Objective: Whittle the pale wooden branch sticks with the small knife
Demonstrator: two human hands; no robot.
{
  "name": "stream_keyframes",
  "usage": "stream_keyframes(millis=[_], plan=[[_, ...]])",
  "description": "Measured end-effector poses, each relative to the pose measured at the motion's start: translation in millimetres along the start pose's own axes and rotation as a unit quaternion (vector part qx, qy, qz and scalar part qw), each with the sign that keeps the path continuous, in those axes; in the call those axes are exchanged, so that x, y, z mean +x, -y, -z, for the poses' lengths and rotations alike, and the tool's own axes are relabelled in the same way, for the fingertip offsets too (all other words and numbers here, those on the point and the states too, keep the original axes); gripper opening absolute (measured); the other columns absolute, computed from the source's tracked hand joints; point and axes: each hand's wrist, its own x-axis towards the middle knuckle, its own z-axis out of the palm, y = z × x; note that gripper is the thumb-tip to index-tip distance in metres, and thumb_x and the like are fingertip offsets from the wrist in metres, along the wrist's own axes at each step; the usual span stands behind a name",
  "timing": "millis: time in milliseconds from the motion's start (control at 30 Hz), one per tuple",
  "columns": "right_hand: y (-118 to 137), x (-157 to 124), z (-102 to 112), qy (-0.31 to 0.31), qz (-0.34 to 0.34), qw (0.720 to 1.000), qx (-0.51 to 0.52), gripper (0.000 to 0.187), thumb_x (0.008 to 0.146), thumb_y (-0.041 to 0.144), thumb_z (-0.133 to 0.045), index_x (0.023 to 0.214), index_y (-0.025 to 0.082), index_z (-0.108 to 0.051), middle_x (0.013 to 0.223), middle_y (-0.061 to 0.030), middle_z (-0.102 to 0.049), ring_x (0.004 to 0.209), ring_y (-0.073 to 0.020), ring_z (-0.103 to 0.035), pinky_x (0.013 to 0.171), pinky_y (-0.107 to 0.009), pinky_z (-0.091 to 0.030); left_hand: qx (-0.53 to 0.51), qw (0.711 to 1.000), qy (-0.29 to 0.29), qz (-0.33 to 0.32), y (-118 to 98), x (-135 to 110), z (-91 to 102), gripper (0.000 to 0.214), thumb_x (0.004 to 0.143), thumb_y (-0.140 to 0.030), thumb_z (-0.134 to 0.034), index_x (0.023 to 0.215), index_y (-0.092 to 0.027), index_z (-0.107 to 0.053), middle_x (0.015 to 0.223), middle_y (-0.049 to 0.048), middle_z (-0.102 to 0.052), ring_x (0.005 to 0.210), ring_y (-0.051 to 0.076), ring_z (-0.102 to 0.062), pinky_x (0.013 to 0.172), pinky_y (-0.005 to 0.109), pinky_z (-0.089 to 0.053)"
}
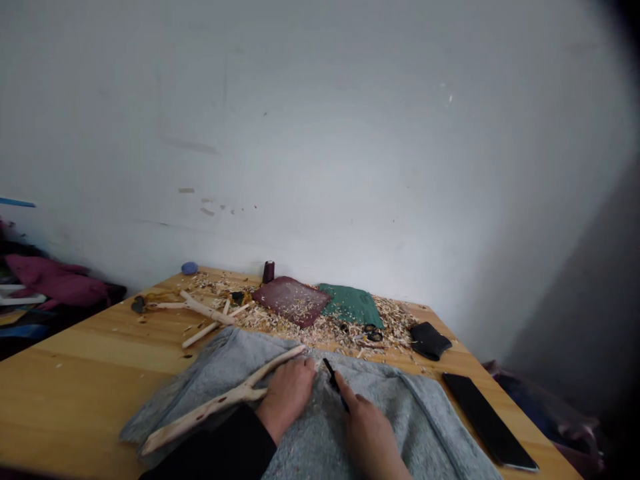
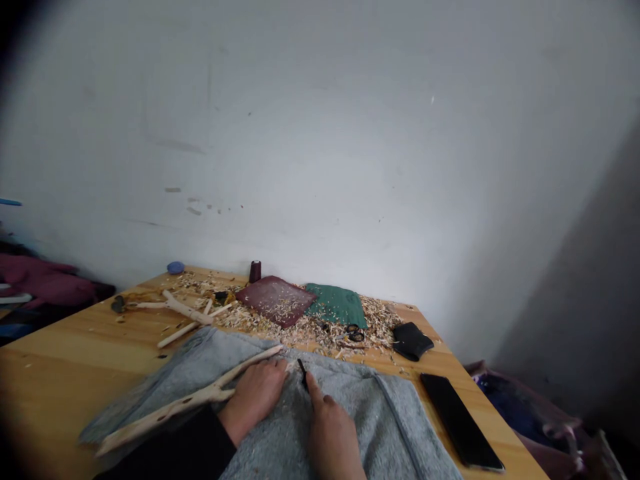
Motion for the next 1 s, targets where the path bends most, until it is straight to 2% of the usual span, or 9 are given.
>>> stream_keyframes(millis=[200,333,400,567,767,867,1000], plan=[[2,-3,2,-0.002,-0.02,1.0,0.004,0.078,0.086,-0.003,-0.036,0.155,0.032,-0.033,0.107,-0.0061,-0.076,0.091,-0.0187,-0.074,0.074,-0.023,-0.053,0.014,0.998,-0.064,0.009,1,2,-2.7,0.035,0.101,-0.017,-0.034,0.12,-0.017,-0.063,0.118,0.0146,-0.068,0.113,0.03,-0.062,0.09,0.041,-0.051],[3,-3,3,0.006,-0.028,1.0,0.012,0.078,0.086,-0.003,-0.036,0.155,0.032,-0.033,0.109,-0.0065,-0.076,0.093,-0.0191,-0.074,0.074,-0.023,-0.053,0.043,0.99,-0.135,0.025,2,0,-7.3,0.032,0.102,-0.02,-0.041,0.127,-0.019,-0.06,0.11,0.0124,-0.069,0.099,0.028,-0.066,0.082,0.04,-0.053],[3,-2,3,0.01,-0.029,0.999,0.015,0.078,0.086,-0.003,-0.035,0.156,0.031,-0.031,0.111,-0.0073,-0.075,0.095,-0.0202,-0.074,0.076,-0.024,-0.053,0.055,0.987,-0.147,0.024,3,-1,-7.3,0.032,0.101,-0.02,-0.044,0.129,-0.02,-0.061,0.104,0.0108,-0.07,0.092,0.027,-0.068,0.078,0.038,-0.054],[3,-1,3,0.014,-0.028,0.999,0.022,0.079,0.085,-0.003,-0.034,0.156,0.031,-0.029,0.113,-0.0079,-0.075,0.095,-0.0211,-0.073,0.076,-0.026,-0.053,0.055,0.992,-0.117,-0.011,10,-1,5.6,0.037,0.102,-0.021,-0.042,0.136,-0.018,-0.056,0.1,0.0114,-0.071,0.084,0.027,-0.071,0.07,0.038,-0.054],[5,-4,4,0.003,-0.031,1.0,-0.001,0.078,0.086,-0.002,-0.036,0.155,0.036,-0.031,0.109,-0.0068,-0.075,0.092,-0.0198,-0.074,0.072,-0.024,-0.053,-0.009,0.998,-0.05,-0.033,22,2,24.4,0.03,0.103,-0.029,-0.04,0.117,-0.02,-0.065,0.099,0.0111,-0.074,0.087,0.028,-0.072,0.073,0.036,-0.052],[5,-5,3,-0.002,-0.028,1.0,-0.015,0.08,0.085,-0.003,-0.036,0.155,0.035,-0.03,0.108,-0.0078,-0.075,0.089,-0.0203,-0.075,0.071,-0.024,-0.053,-0.026,0.998,-0.042,-0.032,26,5,24.3,0.028,0.103,-0.03,-0.039,0.113,-0.02,-0.064,0.1,0.0106,-0.074,0.087,0.027,-0.071,0.073,0.036,-0.05],[3,-4,-1,-0.004,-0.015,1.0,-0.022,0.082,0.083,-0.004,-0.036,0.155,0.035,-0.03,0.106,-0.0078,-0.075,0.086,-0.0207,-0.075,0.068,-0.024,-0.053,-0.035,0.997,-0.059,-0.043,27,7,22.6,0.026,0.102,-0.031,-0.041,0.111,-0.02,-0.063,0.106,0.0097,-0.072,0.1,0.028,-0.068,0.08,0.037,-0.049]])
